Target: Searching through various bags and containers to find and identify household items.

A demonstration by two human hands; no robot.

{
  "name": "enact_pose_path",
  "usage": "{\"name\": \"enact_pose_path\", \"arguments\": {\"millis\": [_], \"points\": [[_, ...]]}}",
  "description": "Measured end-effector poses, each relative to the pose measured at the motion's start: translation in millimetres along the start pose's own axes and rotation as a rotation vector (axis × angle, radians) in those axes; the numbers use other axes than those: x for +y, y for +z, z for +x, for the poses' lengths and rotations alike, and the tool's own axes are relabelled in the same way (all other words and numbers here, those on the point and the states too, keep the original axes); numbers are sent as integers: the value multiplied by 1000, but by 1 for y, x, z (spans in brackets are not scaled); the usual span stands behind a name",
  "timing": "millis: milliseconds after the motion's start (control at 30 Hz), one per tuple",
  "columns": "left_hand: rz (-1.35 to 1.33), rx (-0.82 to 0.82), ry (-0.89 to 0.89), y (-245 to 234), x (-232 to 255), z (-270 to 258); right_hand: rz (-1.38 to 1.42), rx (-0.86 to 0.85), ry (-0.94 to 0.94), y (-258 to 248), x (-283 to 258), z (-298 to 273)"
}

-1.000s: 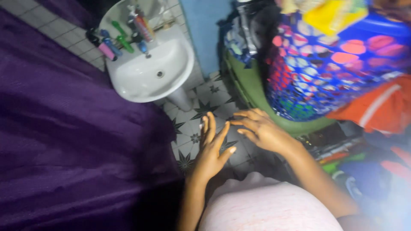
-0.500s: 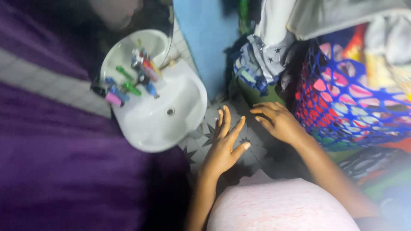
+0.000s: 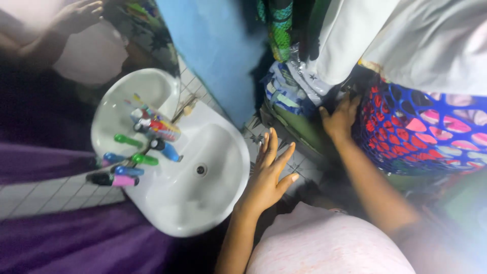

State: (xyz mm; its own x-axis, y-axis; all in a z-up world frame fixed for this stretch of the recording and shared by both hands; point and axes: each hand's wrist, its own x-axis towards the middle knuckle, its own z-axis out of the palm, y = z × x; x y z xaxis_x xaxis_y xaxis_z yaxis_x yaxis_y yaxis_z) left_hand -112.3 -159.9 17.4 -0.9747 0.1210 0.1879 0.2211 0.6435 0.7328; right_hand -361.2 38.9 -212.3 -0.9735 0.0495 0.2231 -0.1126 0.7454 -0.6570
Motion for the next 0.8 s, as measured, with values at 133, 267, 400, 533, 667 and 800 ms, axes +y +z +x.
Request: {"name": "enact_pose_path", "arguments": {"millis": [133,267,400,533,667,800], "points": [[-5,3,86,2,-11,22,65,3,217,23,8,-3],[-42,-38,62,2,-20,40,-21,107,186,54,10,0],[-42,-50,28,0,-26,54,-129,177,284,67,15,18],[-61,-53,26,2,-36,61,-254,240,290,81,46,18],[-91,-88,-28,3,-41,65,-425,202,225,82,61,17],[-123,-108,-44,0,-48,66,-346,186,210,79,63,19]]}}
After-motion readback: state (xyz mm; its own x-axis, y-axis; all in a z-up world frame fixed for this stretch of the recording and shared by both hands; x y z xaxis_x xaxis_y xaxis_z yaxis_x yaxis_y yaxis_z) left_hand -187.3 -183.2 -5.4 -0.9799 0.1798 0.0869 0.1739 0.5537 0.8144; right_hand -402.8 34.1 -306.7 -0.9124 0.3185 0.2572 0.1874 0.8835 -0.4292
